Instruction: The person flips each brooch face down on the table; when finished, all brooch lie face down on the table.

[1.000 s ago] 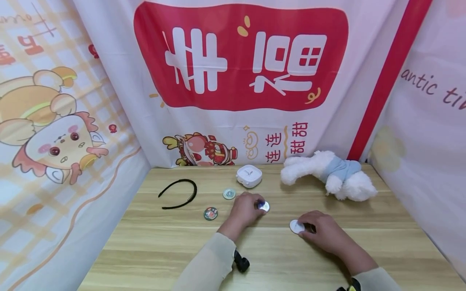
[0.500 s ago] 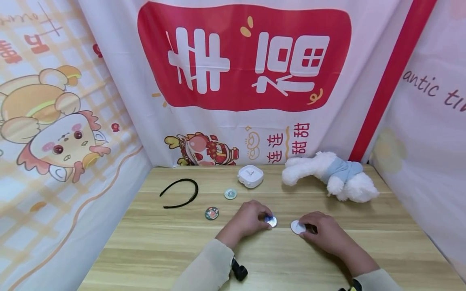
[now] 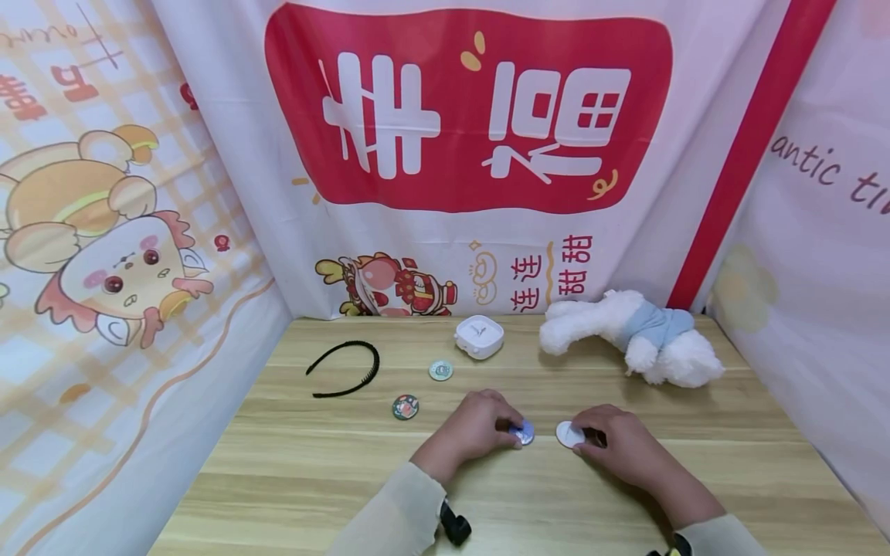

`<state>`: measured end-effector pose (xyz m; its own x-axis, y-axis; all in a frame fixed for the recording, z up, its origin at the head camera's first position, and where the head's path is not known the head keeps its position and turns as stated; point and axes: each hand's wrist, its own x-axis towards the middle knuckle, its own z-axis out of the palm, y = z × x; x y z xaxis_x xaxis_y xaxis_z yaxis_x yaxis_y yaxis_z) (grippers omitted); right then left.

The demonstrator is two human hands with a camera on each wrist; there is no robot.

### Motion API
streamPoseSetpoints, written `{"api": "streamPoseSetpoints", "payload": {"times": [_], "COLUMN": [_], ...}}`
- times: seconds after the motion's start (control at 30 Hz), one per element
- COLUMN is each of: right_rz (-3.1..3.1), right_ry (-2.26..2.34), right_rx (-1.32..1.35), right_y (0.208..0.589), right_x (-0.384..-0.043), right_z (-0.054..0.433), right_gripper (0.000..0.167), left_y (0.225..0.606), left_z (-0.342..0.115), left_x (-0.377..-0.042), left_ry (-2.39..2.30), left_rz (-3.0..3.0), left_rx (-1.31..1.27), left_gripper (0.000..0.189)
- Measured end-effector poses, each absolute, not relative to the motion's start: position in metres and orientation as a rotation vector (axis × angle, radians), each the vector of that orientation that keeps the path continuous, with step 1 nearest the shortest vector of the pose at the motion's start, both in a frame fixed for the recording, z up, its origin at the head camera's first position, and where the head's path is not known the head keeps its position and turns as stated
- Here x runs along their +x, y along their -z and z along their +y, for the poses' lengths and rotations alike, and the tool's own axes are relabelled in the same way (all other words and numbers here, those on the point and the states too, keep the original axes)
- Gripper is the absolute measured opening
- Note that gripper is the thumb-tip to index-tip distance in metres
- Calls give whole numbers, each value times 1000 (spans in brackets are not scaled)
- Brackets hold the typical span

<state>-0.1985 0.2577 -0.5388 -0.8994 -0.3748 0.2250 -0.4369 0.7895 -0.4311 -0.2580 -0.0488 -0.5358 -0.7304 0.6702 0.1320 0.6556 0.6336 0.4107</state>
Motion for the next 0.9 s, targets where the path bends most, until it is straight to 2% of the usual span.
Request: {"api": "streamPoseSetpoints", "payload": {"times": [0.37, 0.9], "right_rz": [-2821, -2825], "right_ry": [-760, -796], "right_rx": [686, 847], "right_y": [537, 539], "right_x": [-201, -214], "right_z": [243, 189], "right_gripper": [34, 25], "left_y": [535, 536], "left_z": [-53, -54], "left_x": [-257, -258], "left_ry": [-653, -661], "left_rz": [2802, 2821], "left_rx": [1194, 1214], "left_gripper": [29, 23]}}
